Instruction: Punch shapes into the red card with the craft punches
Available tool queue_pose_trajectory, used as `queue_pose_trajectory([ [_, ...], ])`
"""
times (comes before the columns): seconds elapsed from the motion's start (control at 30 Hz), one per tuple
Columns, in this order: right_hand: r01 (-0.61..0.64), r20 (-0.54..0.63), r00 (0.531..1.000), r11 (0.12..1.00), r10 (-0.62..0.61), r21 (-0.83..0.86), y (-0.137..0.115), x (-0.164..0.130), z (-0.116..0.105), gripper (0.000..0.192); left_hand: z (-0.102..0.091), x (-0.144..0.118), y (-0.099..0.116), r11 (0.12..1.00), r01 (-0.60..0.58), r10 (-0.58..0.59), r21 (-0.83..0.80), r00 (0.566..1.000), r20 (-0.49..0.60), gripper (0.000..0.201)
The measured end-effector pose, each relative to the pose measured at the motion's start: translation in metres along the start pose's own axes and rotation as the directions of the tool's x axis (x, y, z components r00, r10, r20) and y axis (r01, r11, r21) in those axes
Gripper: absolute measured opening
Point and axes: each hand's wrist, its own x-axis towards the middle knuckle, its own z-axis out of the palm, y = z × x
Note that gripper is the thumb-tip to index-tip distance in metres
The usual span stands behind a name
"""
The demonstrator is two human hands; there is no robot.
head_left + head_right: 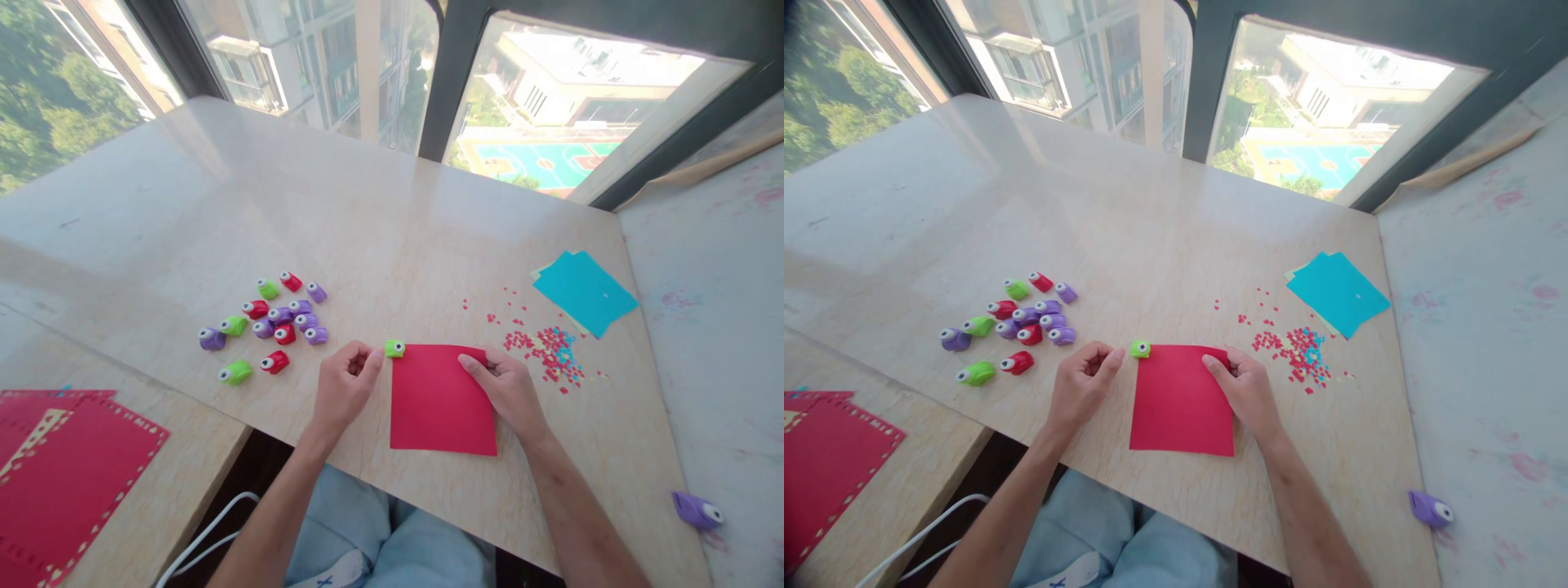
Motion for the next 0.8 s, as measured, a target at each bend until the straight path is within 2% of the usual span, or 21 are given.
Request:
queue_pose_trajectory([
  [0.1, 0.000, 0.010, 1.000, 1.000, -0.001, 0.015, 0.003, 0.001, 0.001, 0.042, -0.006, 0.015, 0.007, 0.994, 0.092, -0.100, 0.066, 0.987, 0.128, 0.045],
  [0.23, -0.001, 0.015, 1.000, 1.000, 0.001, 0.021, 0.005, 0.002, 0.001, 0.043, -0.010, 0.031, 0.012, 0.963, 0.240, -0.266, 0.121, 0.918, 0.293, 0.049],
  [0.43, 0.062, -0.008, 0.998, 0.997, -0.062, -0.039, 0.006, 0.004, 0.002, 0.041, -0.008, 0.040, 0.015, 0.934, 0.279, -0.339, 0.222, 0.887, 0.314, 0.047],
  [0.8, 0.147, -0.042, 0.987, 0.980, -0.154, -0.136, 0.008, 0.007, 0.002, 0.038, -0.013, 0.053, 0.027, 0.919, 0.316, -0.391, 0.235, 0.809, 0.438, 0.040],
])
